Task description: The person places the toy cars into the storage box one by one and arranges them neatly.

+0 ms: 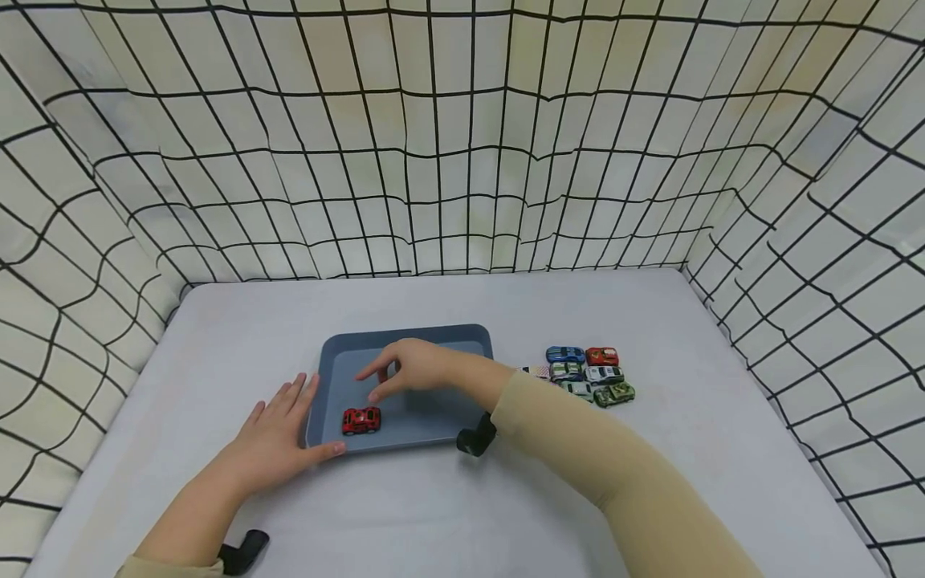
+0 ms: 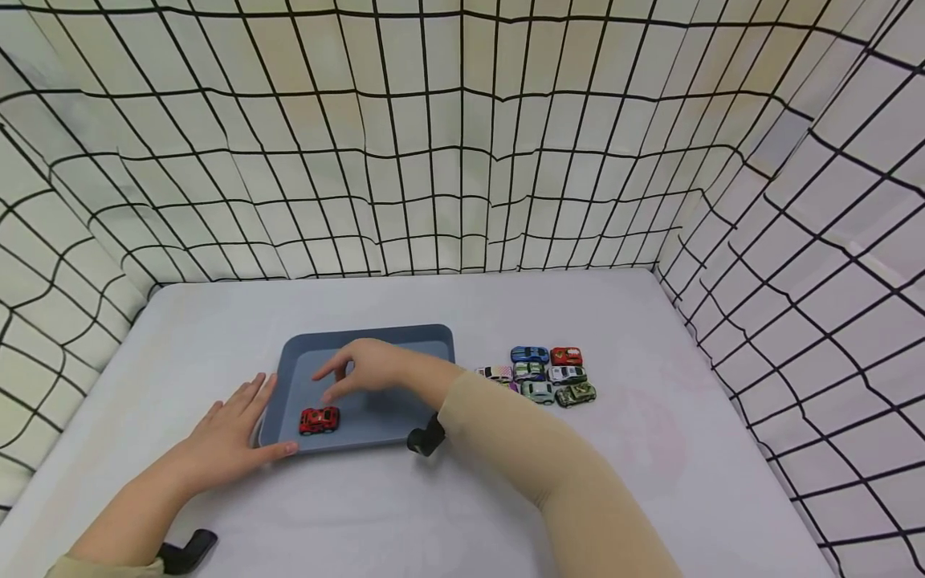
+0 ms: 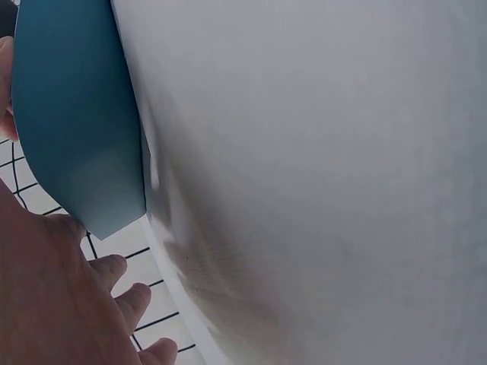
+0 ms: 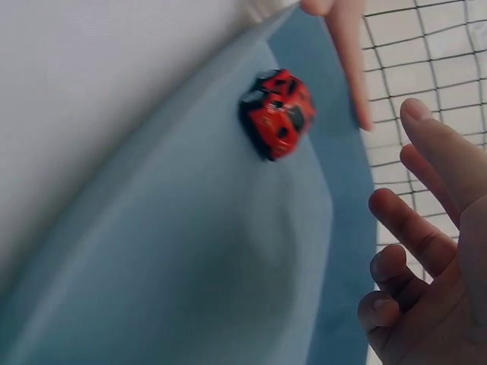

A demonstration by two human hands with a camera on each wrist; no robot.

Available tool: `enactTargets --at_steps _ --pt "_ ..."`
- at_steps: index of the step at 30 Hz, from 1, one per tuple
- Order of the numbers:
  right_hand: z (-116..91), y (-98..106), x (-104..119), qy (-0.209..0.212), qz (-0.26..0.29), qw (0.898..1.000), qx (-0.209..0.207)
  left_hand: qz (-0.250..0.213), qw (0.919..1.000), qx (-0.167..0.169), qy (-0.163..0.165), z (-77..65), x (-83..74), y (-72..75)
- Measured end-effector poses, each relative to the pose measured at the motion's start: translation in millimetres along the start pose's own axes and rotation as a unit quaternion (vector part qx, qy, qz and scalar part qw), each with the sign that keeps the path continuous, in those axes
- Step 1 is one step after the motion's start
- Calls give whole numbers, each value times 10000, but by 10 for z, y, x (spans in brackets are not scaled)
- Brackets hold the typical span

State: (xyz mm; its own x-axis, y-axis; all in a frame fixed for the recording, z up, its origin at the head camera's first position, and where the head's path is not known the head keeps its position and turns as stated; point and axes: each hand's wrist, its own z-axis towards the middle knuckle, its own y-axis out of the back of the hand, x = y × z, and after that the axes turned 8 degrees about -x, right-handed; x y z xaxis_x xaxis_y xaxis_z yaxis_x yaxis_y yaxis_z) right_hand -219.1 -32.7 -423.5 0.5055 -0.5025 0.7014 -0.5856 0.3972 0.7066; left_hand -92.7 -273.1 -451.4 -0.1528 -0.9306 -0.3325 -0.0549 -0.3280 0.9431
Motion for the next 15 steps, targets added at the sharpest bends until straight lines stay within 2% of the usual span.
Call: enactTargets --at_steps 8,15 --pt "-186 277 -43 87 -21 9998 -172 53 9999 -68 65 6 -4 -7" --pt "-412 479 -197 -22 -140 9995 -278 119 9999 10 19 1 12 -11"
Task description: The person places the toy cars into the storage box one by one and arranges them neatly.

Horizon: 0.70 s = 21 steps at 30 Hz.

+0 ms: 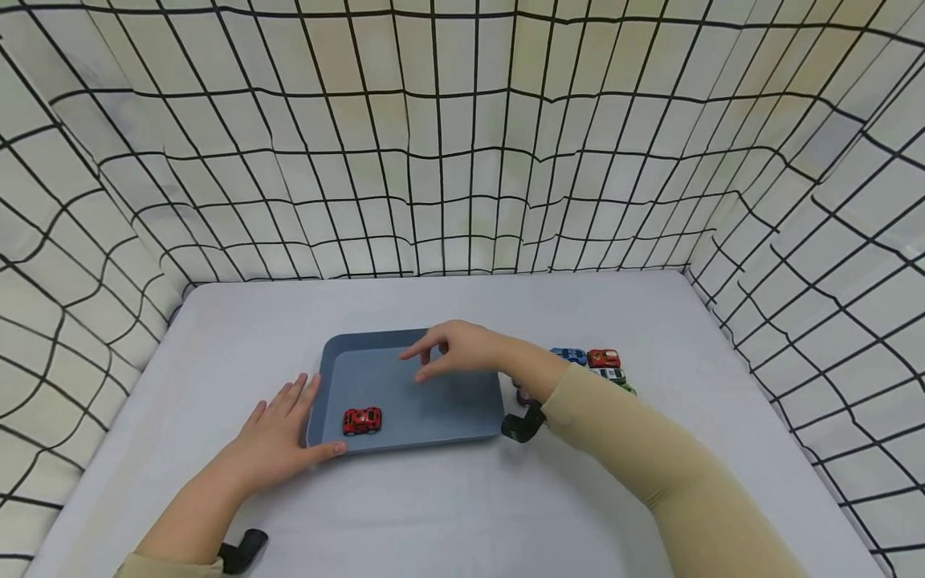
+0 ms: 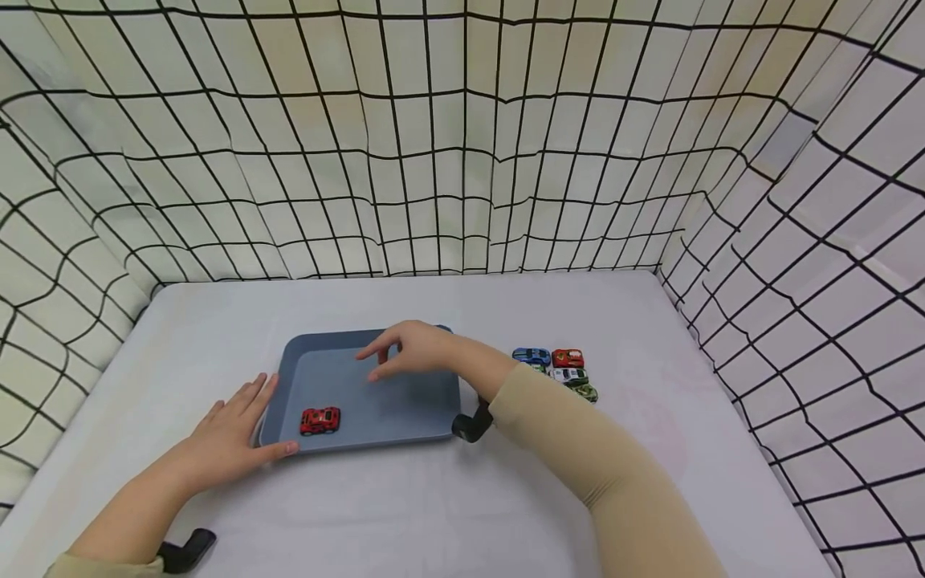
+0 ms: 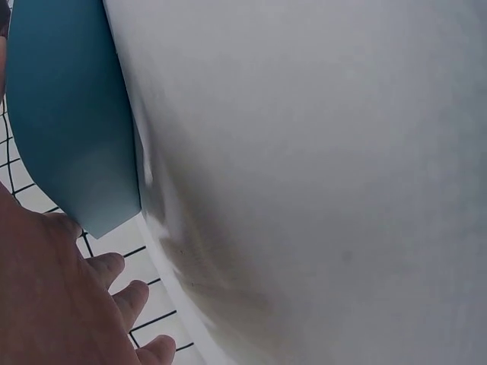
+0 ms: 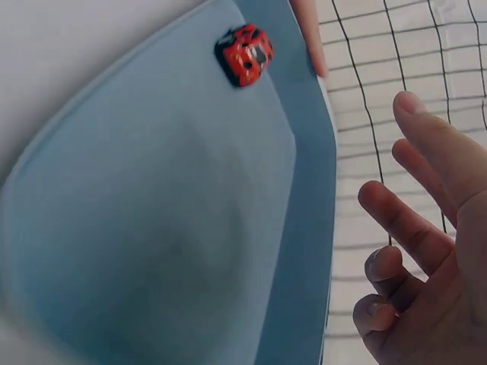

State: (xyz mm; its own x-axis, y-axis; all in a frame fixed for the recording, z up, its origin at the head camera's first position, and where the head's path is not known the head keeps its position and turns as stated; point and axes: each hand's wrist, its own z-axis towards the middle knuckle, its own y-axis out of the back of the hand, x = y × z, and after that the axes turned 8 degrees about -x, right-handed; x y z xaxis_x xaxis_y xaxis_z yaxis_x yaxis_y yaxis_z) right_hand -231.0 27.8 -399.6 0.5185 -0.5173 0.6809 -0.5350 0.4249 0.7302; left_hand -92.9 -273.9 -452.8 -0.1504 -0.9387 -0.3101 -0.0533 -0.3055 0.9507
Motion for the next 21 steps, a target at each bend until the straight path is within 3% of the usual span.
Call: enactTargets --at_steps 11,21 --pt "-508 322 -377 -277 50 9986 -443 1 10000 48 28 -3 -28 25" --pt "-924 505 -797 -944 -109 9951 -259 113 9999 66 69 11 -33 23"
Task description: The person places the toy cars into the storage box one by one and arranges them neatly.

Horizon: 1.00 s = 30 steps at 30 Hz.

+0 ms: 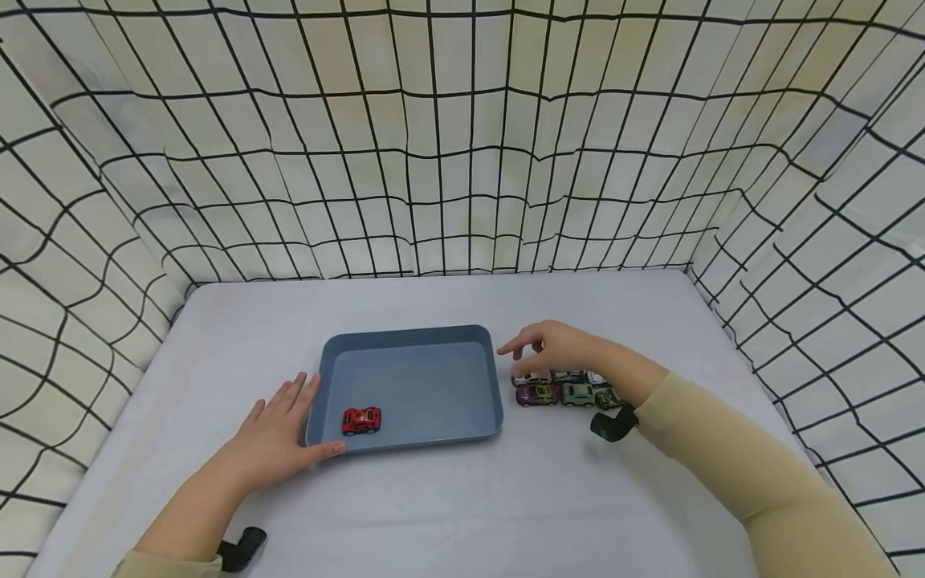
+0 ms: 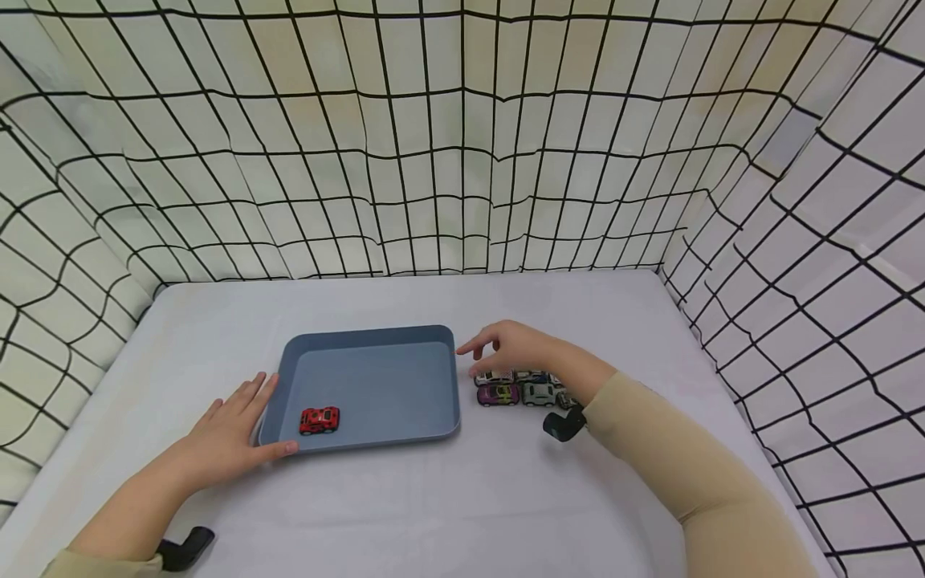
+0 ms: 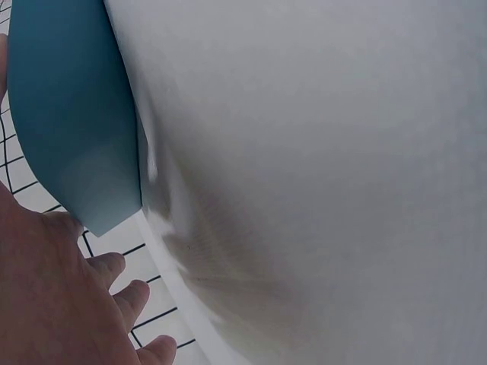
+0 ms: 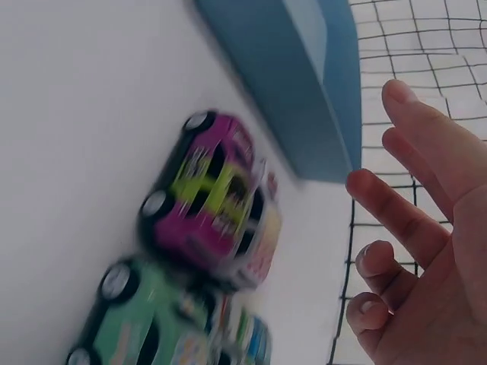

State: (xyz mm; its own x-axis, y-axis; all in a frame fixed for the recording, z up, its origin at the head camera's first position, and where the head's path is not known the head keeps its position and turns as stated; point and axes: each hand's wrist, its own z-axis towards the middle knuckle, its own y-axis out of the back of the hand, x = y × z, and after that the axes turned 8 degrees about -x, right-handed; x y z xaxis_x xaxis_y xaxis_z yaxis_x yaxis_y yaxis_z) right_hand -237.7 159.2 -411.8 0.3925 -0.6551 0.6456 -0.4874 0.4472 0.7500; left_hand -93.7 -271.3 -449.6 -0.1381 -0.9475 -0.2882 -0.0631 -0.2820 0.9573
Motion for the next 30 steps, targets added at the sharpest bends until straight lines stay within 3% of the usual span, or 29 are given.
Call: enactTargets --at_steps 8,16,30 --pt "-115 95 -210 -89 24 9997 230 58 10000 12 25 -4 19 -8" --pt "-104 109 -226 -319 -373 9981 378 -22 10000 20 50 -9 7 6" --pt "15 40 -272 -173 -1333 9896 521 101 9999 67 51 -15 -23 43"
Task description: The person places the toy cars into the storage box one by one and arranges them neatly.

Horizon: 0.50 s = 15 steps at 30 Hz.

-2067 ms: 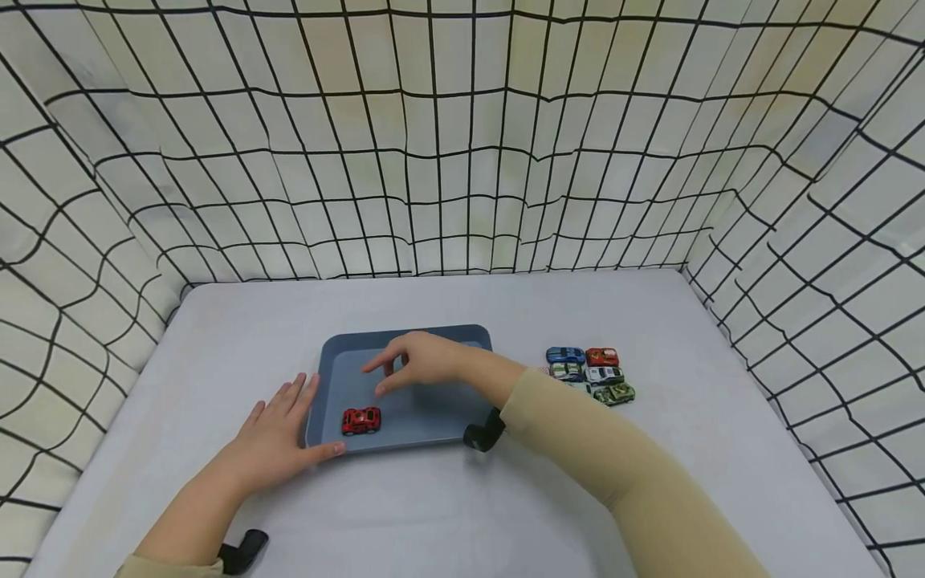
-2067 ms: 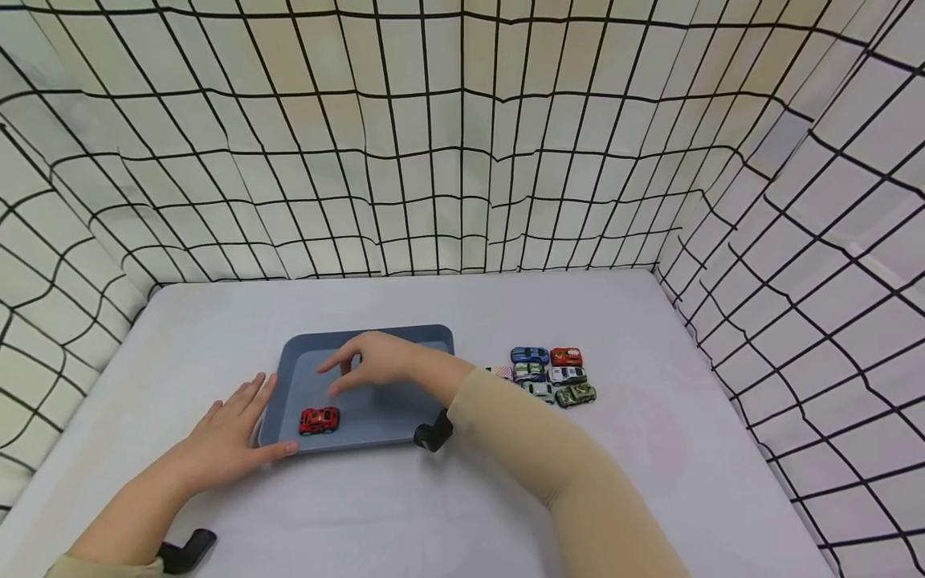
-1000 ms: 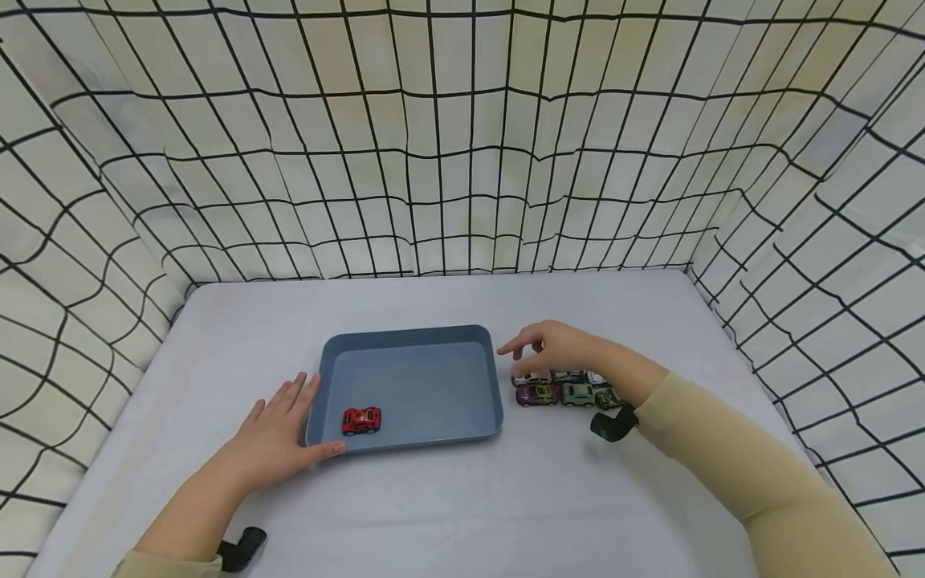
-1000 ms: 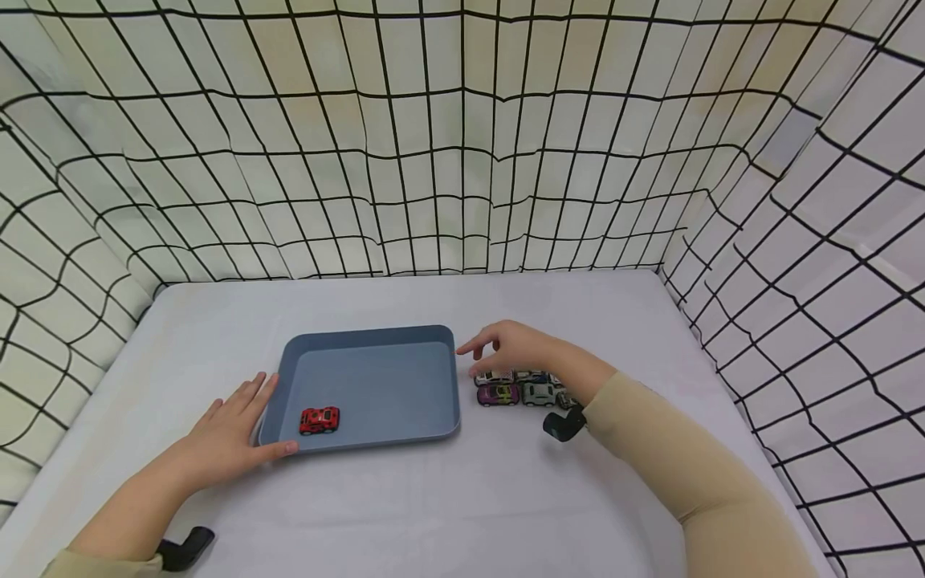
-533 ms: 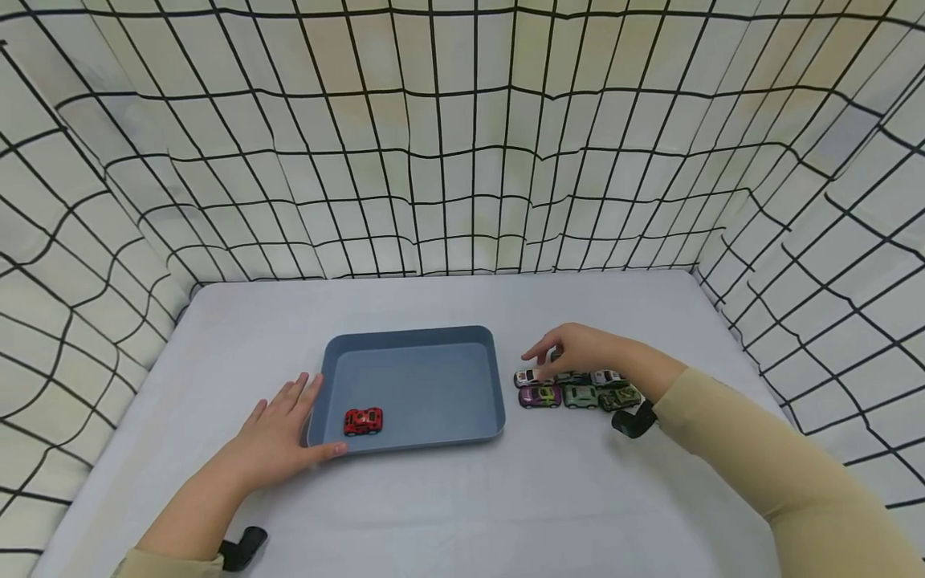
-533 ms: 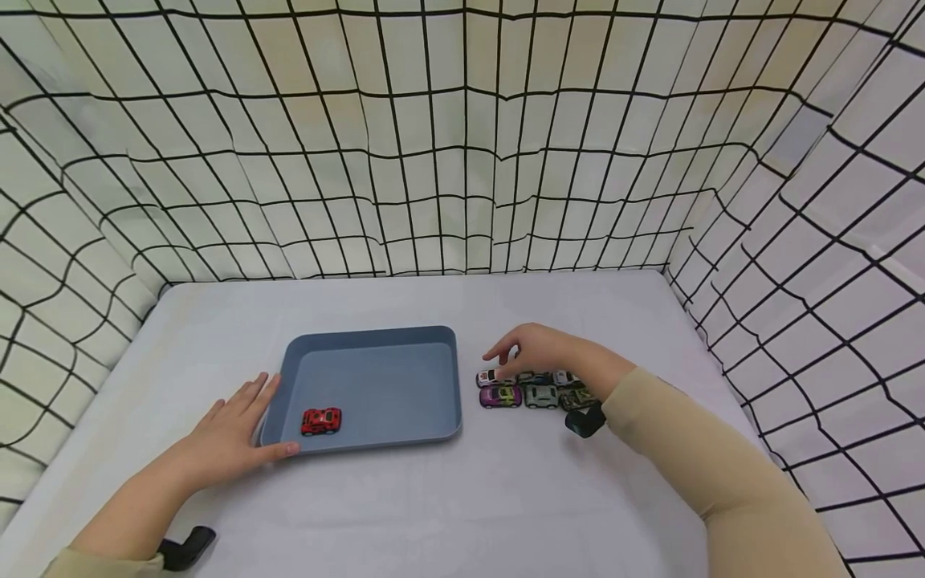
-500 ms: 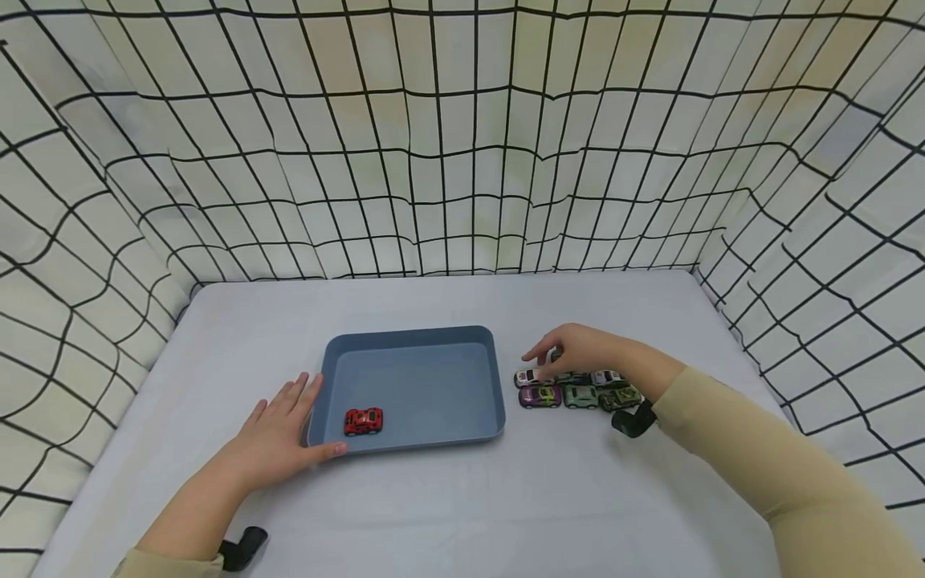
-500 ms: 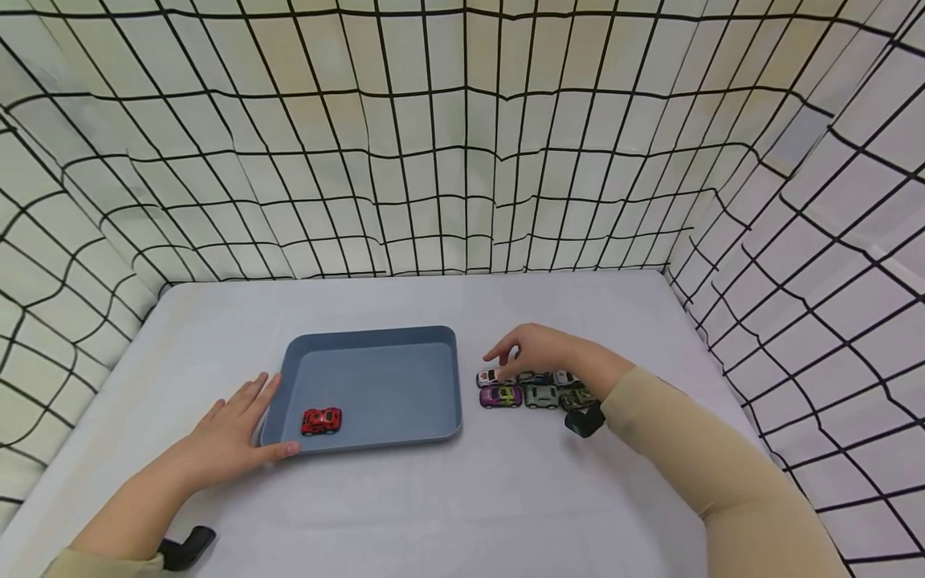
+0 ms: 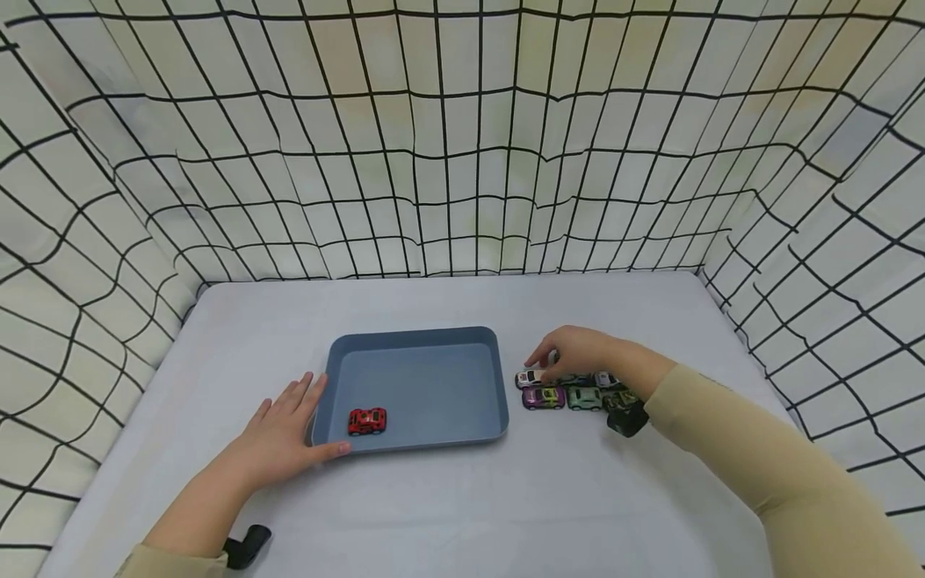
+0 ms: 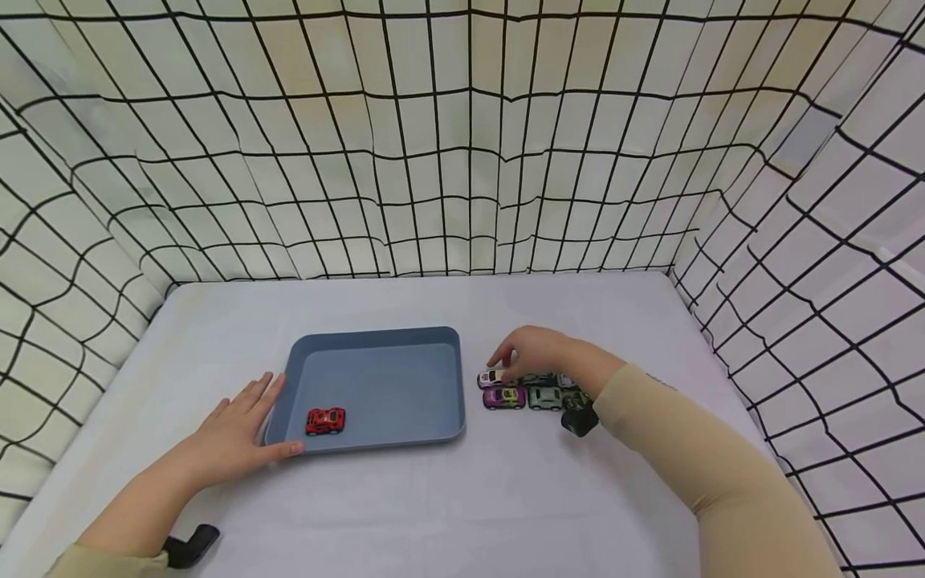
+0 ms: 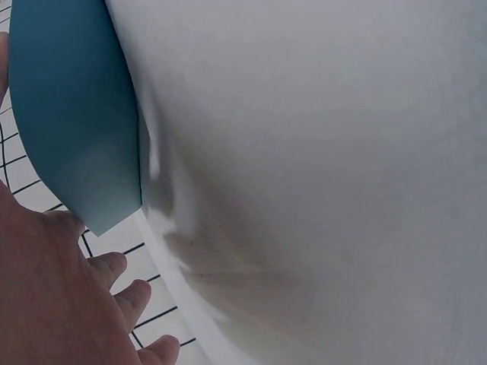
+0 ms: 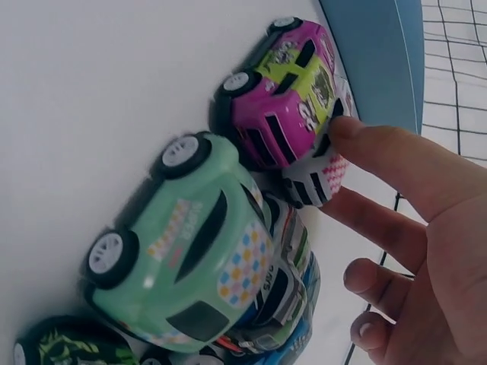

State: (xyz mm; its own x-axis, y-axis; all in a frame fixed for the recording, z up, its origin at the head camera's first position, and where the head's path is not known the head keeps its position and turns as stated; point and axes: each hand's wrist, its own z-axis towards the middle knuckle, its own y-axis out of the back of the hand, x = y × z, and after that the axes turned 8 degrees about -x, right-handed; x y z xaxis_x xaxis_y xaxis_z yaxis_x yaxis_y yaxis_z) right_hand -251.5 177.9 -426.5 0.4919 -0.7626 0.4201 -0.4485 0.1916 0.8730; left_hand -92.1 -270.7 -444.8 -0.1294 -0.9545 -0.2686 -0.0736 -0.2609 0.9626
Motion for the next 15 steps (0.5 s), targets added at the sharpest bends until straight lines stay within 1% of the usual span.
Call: enactTargets --at_steps 4,15 --pt "-2 -3 41 123 -167 9997 -92 -13 10000 -24 -1 -5 4 -2" --pt "18 -47 93 134 -574 9982 -99 -63 10000 -15 27 -12 -1 8"
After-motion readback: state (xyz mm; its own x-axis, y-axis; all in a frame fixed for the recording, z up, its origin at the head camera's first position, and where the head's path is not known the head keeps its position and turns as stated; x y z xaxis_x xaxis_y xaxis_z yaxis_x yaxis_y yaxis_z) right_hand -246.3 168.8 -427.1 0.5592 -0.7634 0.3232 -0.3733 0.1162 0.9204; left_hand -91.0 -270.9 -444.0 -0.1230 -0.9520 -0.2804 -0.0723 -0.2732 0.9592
